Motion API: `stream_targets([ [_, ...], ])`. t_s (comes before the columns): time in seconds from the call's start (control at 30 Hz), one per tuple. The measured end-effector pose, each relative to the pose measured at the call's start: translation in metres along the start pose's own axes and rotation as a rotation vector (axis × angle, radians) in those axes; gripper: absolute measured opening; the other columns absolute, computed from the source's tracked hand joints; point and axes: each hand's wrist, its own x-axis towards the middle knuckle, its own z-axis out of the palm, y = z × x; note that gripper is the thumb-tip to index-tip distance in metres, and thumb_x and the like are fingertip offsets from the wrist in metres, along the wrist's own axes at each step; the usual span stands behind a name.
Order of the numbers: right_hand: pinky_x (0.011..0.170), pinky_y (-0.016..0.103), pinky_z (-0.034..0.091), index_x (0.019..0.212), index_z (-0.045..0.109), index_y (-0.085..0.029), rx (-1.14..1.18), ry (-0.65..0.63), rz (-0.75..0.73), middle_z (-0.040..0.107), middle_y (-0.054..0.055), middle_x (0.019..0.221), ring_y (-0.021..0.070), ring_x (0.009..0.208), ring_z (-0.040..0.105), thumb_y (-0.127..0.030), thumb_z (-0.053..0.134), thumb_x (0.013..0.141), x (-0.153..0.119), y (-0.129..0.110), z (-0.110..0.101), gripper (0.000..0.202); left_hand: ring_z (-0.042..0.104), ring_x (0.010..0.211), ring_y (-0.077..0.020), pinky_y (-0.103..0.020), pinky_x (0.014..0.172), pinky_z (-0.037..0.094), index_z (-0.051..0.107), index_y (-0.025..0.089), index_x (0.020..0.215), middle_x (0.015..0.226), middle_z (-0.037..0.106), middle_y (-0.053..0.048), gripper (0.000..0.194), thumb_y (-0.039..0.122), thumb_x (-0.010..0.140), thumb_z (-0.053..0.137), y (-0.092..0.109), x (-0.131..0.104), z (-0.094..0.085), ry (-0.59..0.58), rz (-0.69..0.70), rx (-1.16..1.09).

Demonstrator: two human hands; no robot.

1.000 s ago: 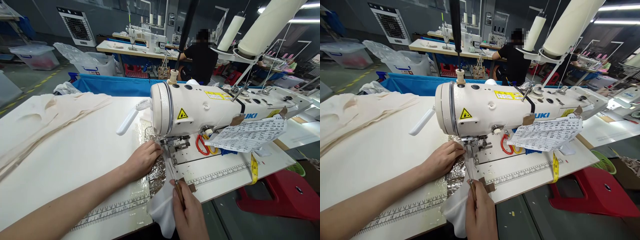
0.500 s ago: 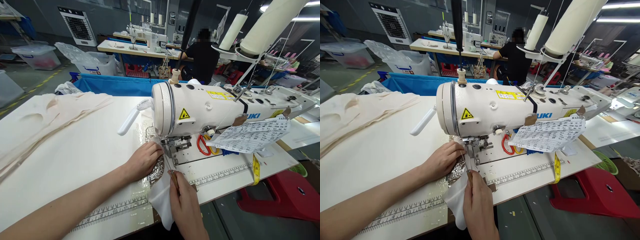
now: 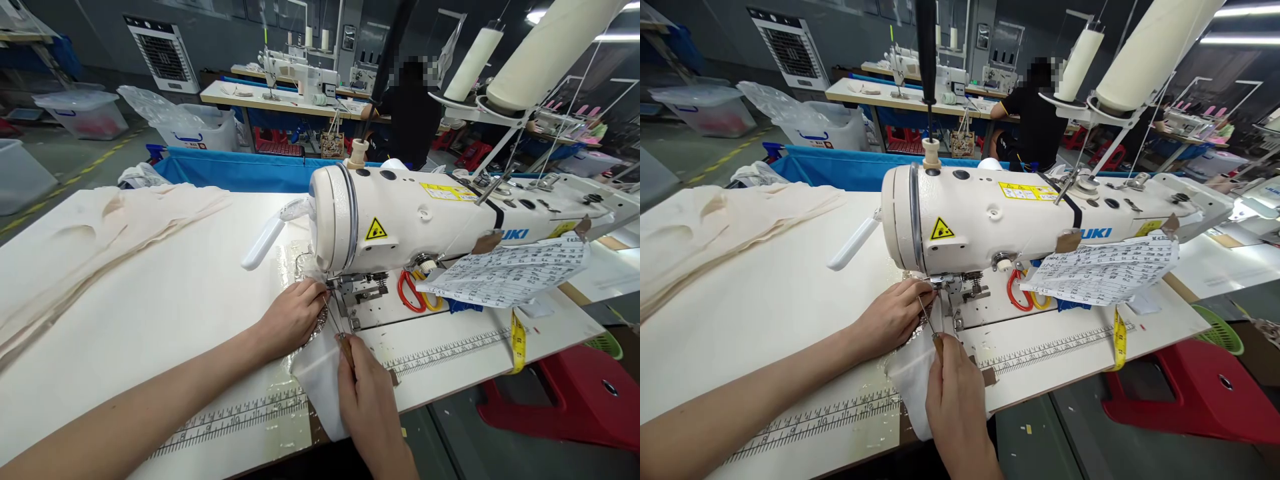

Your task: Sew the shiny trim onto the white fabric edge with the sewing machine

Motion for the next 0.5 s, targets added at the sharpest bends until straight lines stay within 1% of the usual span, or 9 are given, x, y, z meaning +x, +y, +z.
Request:
stream_targets([
  [0.07,0.064,0.028,0.059,0.115,0.057,-0.015,0.044,0.014,-0.019,0.076,0.013,0.101,0.0222,0.084,0.076,-0.013,0.036,0.097,-0.001,-0.001,0.000,0.027,0.059,0.103,-0.0270,-0.044,0.086,0.057,0.062,0.008,0.118,0.114,0.061,-0.017,0.035,0.007,0.095,0.036,0.000,-0.001,0.001,0.008,-0.013,-0.011],
  [0.13,0.072,0.027,0.060,0.120,0.056,-0.017,0.114,0.042,-0.039,0.075,0.011,0.107,0.0211,0.093,0.074,-0.014,0.038,0.098,-0.002,-0.004,0.000,0.028,0.058,0.102,-0.0266,-0.043,0.085,0.057,0.062,0.008,0.120,0.114,0.060,-0.017,0.035,0.008,0.095,0.038,0.000,-0.001,0.003,0.021,-0.020,-0.033],
  [0.2,0.077,0.026,0.059,0.122,0.055,-0.020,0.179,0.074,-0.072,0.074,0.009,0.108,0.0195,0.096,0.073,-0.013,0.040,0.098,0.000,-0.010,-0.002,0.029,0.057,0.101,-0.0261,-0.043,0.085,0.057,0.062,0.009,0.118,0.112,0.060,-0.016,0.033,0.009,0.094,0.039,0.001,0.000,0.005,0.029,-0.022,-0.054],
  [0.27,0.078,0.025,0.058,0.124,0.054,-0.021,0.228,0.099,-0.122,0.073,0.008,0.105,0.0180,0.094,0.072,-0.012,0.041,0.097,0.003,-0.018,-0.004,0.031,0.057,0.099,-0.0258,-0.042,0.086,0.057,0.063,0.010,0.111,0.108,0.060,-0.016,0.029,0.010,0.094,0.039,0.002,0.003,0.008,0.022,-0.043,-0.041],
  [0.33,0.078,0.025,0.057,0.126,0.052,-0.020,0.273,0.118,-0.172,0.072,0.007,0.103,0.0174,0.091,0.071,-0.010,0.042,0.096,0.008,-0.029,-0.006,0.033,0.056,0.093,-0.0253,-0.042,0.084,0.056,0.064,0.011,0.098,0.099,0.061,-0.014,0.025,0.011,0.095,0.039,0.003,0.008,0.012,0.005,-0.073,-0.002],
  [0.4,0.078,0.026,0.056,0.127,0.050,-0.020,0.326,0.121,-0.203,0.071,0.008,0.102,0.0178,0.090,0.070,-0.010,0.041,0.096,0.011,-0.038,-0.006,0.034,0.055,0.085,-0.0242,-0.039,0.078,0.056,0.063,0.014,0.087,0.089,0.061,-0.012,0.026,0.010,0.096,0.039,0.003,0.013,0.014,-0.005,-0.090,0.025],
  [0.5,0.075,0.029,0.056,0.125,0.051,-0.018,0.388,0.124,-0.238,0.070,0.008,0.096,0.0193,0.087,0.069,-0.011,0.039,0.095,0.010,-0.047,-0.003,0.033,0.055,0.079,-0.0226,-0.034,0.068,0.055,0.061,0.017,0.081,0.083,0.061,-0.010,0.029,0.009,0.097,0.037,0.002,0.017,0.014,0.015,-0.099,0.013],
])
